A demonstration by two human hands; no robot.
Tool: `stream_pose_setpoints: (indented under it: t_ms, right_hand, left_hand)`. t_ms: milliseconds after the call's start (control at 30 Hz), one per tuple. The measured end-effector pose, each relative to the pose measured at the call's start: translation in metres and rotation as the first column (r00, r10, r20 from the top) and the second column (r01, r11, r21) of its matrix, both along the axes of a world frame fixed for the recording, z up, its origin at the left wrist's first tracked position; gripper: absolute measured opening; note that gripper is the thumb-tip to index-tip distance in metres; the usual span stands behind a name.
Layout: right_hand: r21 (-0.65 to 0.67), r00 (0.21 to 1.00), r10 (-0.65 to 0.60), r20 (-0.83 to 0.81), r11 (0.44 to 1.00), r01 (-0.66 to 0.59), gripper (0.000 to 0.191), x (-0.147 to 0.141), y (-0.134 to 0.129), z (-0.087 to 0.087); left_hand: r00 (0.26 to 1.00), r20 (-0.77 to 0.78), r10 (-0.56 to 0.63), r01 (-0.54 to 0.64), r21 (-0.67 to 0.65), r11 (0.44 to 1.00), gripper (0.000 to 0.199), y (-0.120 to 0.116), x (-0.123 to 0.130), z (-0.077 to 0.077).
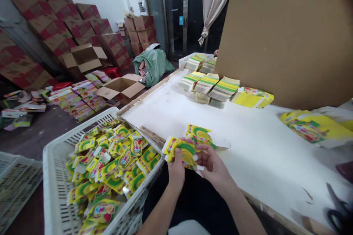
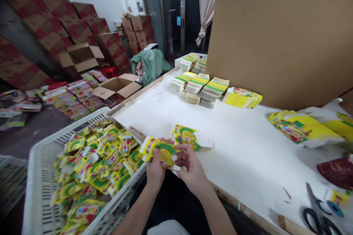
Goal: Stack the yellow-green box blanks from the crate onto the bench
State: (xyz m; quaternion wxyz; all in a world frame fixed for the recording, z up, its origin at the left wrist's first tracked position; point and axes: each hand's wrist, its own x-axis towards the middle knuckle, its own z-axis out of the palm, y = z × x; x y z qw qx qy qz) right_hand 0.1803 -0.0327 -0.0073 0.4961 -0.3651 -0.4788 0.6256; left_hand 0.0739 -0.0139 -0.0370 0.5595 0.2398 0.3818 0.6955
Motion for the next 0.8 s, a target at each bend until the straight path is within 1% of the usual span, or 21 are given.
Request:
stream_pose_setpoints:
  t_ms: [67, 133, 200, 300, 367, 400, 433, 500, 567, 633, 667, 800]
  right_hand:
    - [-0.040, 0.997, 0.025, -0.072, 0.999, -0.028, 0.051, 0.000, -0.001, 0.001]
    - [-0.070, 0.994, 0.015, -0.105, 0.997, -0.023, 0.061, 0.000, -0.003, 0.002]
    - [-0.077, 0.995, 0.006, -0.096, 0.997, -0.014, 0.066, -0.001, -0.004, 0.002]
    - [-0.085, 0.996, 0.058, -0.068, 0.994, -0.064, 0.067, -0.001, -0.006, 0.000]
    - [-0.079, 0.996, 0.085, -0.023, 0.993, -0.086, 0.068, -0.002, -0.007, -0.001]
    - [-0.066, 0.997, 0.080, 0.015, 0.995, -0.078, 0.069, -0.003, -0.008, -0.001]
    - [-0.046, 0.996, 0.065, 0.058, 0.997, -0.062, 0.069, -0.004, -0.008, -0.001]
    - [-0.009, 0.992, 0.034, 0.125, 0.999, -0.033, 0.069, -0.007, -0.010, 0.002]
    - [0.002, 0.989, 0.027, 0.148, 1.000, -0.027, 0.071, -0.012, -0.011, 0.003]
    - [-0.001, 0.987, 0.015, 0.163, 1.000, -0.015, 0.075, -0.015, -0.013, 0.001]
    - [0.002, 0.984, 0.003, 0.178, 1.000, -0.004, 0.076, -0.017, -0.013, -0.001]
    - [0.053, 0.967, -0.046, 0.252, 0.998, 0.033, 0.069, -0.019, -0.013, -0.010]
  left_hand:
    - [0.994, 0.104, 0.018, -0.012, -0.056, 0.998, 0.038, 0.001, 0.001, -0.001]
    - [0.989, 0.147, 0.027, -0.016, -0.073, 0.997, 0.038, 0.000, 0.000, 0.001]
    - [0.987, 0.161, 0.005, 0.004, -0.059, 0.998, 0.037, -0.001, -0.001, 0.005]
    - [0.983, 0.165, -0.083, 0.083, 0.004, 0.997, 0.037, -0.002, -0.003, 0.013]
    - [0.978, 0.169, -0.124, 0.122, 0.018, 0.992, 0.038, -0.003, -0.004, 0.015]
    - [0.976, 0.178, -0.125, 0.126, 0.007, 0.992, 0.039, -0.004, -0.003, 0.014]
    - [0.975, 0.189, -0.114, 0.118, -0.009, 0.993, 0.039, -0.004, -0.003, 0.013]
    - [0.979, 0.200, -0.049, 0.064, -0.066, 0.996, 0.040, -0.006, -0.001, 0.009]
    - [0.984, 0.173, 0.034, -0.007, -0.154, 0.988, 0.040, -0.007, 0.001, 0.007]
    - [0.988, 0.139, 0.066, -0.037, -0.204, 0.978, 0.040, -0.006, 0.002, 0.008]
    - [0.989, 0.137, 0.047, -0.021, -0.191, 0.981, 0.038, -0.005, 0.002, 0.010]
    - [0.979, 0.192, -0.065, 0.067, -0.007, 0.998, 0.025, -0.001, 0.000, 0.018]
